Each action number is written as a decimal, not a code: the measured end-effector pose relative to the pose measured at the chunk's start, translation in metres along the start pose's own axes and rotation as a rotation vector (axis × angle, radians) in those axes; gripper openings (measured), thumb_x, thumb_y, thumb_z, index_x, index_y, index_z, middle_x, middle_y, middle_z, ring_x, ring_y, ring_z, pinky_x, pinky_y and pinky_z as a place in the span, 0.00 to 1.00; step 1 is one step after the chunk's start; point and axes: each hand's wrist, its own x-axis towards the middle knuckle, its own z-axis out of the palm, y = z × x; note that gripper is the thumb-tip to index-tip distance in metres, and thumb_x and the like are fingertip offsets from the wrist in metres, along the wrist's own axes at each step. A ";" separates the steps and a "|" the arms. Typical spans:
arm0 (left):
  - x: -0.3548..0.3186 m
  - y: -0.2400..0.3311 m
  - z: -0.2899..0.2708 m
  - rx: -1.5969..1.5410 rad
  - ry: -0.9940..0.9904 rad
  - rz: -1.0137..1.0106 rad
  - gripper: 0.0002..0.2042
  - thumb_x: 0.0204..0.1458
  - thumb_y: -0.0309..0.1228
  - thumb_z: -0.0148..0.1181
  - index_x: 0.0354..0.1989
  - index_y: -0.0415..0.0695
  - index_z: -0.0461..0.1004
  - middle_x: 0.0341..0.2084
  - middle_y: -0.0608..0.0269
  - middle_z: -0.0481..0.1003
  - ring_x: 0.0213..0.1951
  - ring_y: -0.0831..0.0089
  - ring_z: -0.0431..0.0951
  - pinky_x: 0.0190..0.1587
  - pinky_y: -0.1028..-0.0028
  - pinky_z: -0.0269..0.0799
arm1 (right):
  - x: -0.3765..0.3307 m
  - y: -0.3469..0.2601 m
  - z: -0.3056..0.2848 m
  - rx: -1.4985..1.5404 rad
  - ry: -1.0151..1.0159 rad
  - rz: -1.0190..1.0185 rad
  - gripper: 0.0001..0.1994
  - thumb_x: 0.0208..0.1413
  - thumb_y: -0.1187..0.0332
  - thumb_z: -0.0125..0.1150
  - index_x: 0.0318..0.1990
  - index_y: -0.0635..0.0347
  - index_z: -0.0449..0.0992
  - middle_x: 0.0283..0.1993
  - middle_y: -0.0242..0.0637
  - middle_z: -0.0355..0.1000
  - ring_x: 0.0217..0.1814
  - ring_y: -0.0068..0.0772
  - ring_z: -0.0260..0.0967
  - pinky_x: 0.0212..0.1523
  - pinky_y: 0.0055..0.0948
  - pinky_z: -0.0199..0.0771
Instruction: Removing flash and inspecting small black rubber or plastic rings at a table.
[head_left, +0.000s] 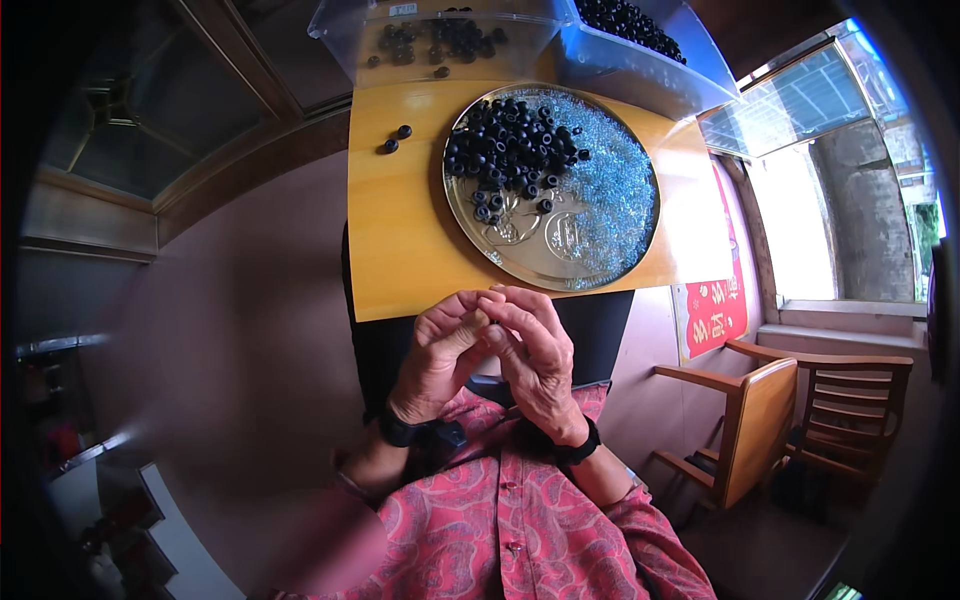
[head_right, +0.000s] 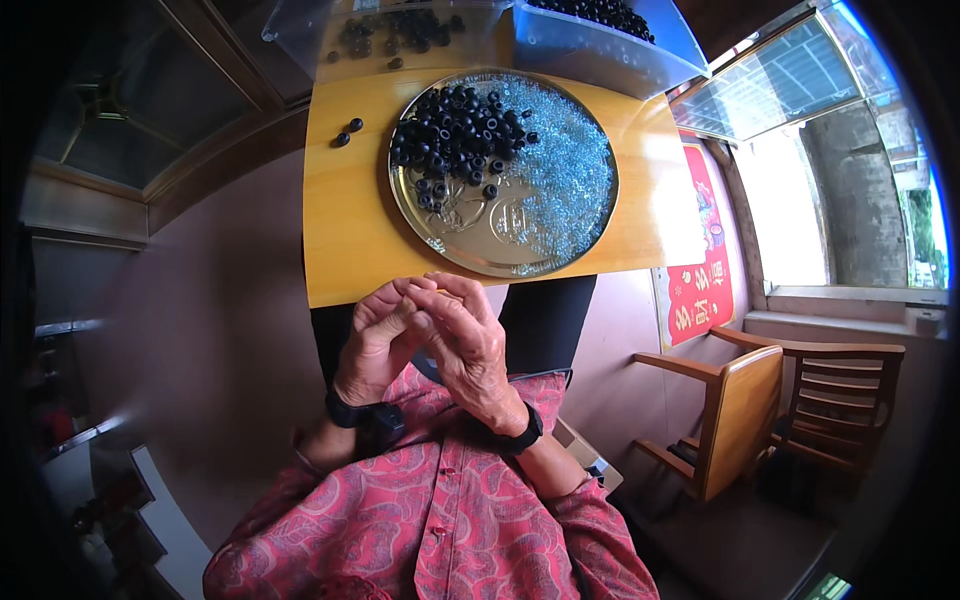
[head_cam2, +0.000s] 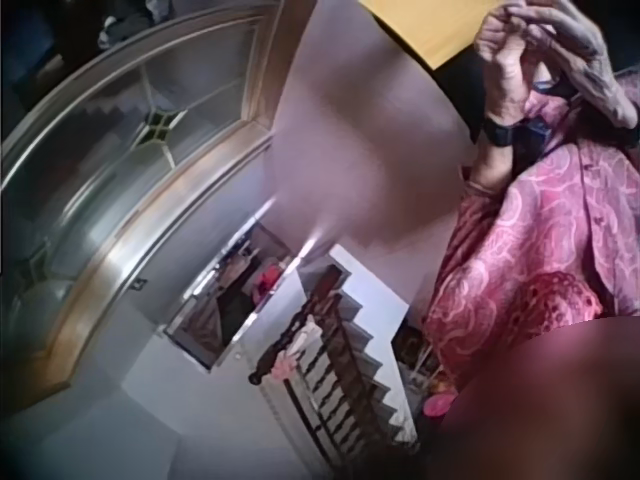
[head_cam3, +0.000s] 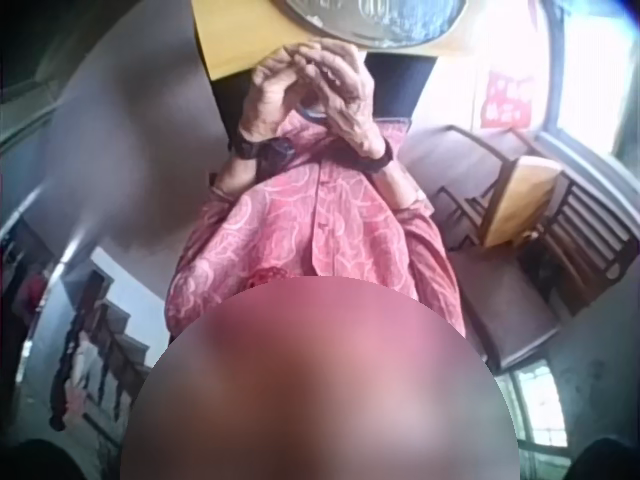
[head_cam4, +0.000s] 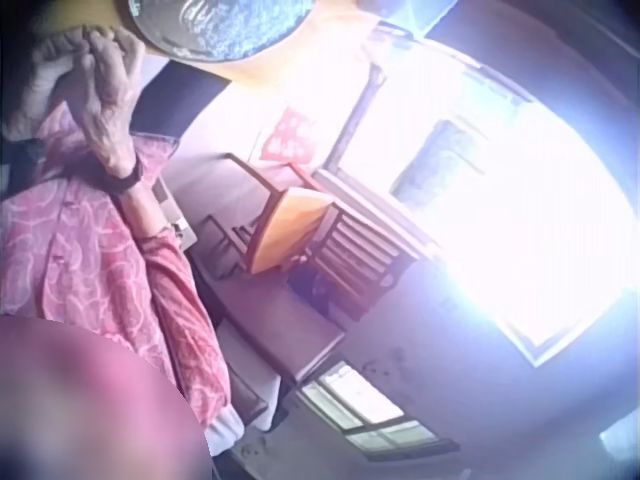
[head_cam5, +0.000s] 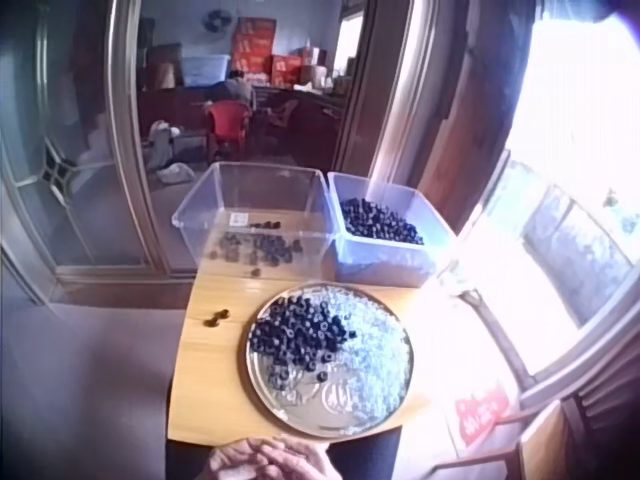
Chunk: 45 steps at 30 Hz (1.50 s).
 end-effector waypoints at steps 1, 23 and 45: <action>0.000 0.001 0.000 0.019 -0.008 -0.031 0.11 0.60 0.29 0.58 0.48 0.38 0.72 0.39 0.65 0.76 0.41 0.79 0.77 0.48 0.78 0.74 | -0.002 0.001 -0.001 0.042 0.016 0.068 0.12 0.56 0.73 0.65 0.48 0.57 0.79 0.50 0.44 0.70 0.49 0.35 0.73 0.46 0.30 0.74; 0.010 0.002 0.012 0.314 -0.051 0.093 0.14 0.54 0.21 0.63 0.49 0.36 0.75 0.41 0.60 0.78 0.42 0.77 0.78 0.49 0.77 0.75 | 0.008 0.013 -0.019 0.365 0.129 0.098 0.07 0.56 0.81 0.62 0.42 0.65 0.78 0.44 0.34 0.67 0.43 0.21 0.68 0.39 0.19 0.75; 0.019 0.006 0.008 0.158 0.009 0.011 0.12 0.58 0.24 0.58 0.50 0.36 0.73 0.35 0.61 0.77 0.35 0.75 0.79 0.42 0.69 0.82 | 0.014 0.027 -0.017 0.884 0.135 0.492 0.04 0.62 0.75 0.57 0.42 0.65 0.75 0.45 0.33 0.72 0.45 0.25 0.72 0.49 0.26 0.74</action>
